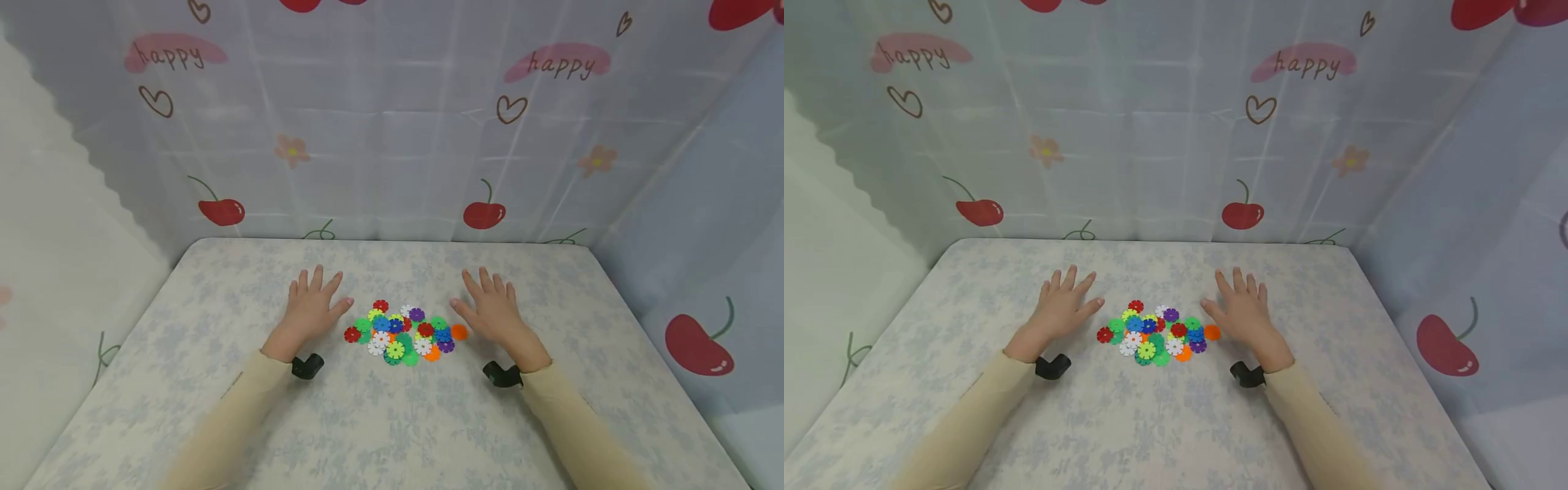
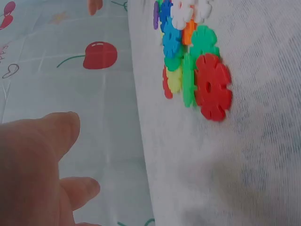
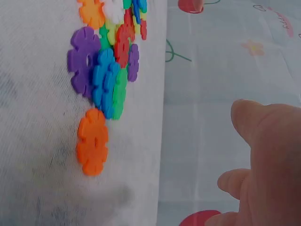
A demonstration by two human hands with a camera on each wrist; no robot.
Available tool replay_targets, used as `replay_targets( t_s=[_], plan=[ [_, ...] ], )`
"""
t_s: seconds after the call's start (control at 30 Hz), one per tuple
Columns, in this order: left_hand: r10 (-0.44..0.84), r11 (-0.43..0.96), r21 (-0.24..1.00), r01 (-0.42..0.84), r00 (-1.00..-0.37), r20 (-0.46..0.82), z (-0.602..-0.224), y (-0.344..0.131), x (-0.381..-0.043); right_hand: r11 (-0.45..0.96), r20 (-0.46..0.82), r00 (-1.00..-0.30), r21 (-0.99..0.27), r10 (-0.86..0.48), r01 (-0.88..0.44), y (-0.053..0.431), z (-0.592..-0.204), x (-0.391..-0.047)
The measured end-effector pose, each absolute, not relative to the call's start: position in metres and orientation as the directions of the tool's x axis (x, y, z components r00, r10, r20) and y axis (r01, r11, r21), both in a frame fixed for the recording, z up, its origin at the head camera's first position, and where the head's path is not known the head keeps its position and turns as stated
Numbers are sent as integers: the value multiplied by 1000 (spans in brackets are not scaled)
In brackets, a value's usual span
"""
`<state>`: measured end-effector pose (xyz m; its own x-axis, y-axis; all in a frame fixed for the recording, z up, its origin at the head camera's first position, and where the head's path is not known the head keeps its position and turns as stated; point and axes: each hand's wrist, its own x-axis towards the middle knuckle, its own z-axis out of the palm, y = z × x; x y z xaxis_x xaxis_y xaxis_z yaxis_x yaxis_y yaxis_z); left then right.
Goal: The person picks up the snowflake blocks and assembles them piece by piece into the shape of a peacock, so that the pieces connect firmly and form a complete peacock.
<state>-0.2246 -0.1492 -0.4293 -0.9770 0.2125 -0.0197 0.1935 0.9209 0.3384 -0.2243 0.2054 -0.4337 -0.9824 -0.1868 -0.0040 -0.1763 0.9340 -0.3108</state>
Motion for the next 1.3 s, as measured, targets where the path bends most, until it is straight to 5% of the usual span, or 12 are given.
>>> replay_targets(
  t_s=[0.4,0.87,1.3],
  plan=[
    [261,902,384,196,-957,-125,-436,-96,-227,911,-73,-964,-352,-254,-214,157,-431,-228],
    [272,882,415,222,-960,-65,-456,-73,-225,904,-99,-946,-338,-310,-261,132,-434,-228],
    [264,770,596,228,-964,29,-466,-82,-225,835,49,-905,-367,-423,-410,126,-457,-223]
  ],
)
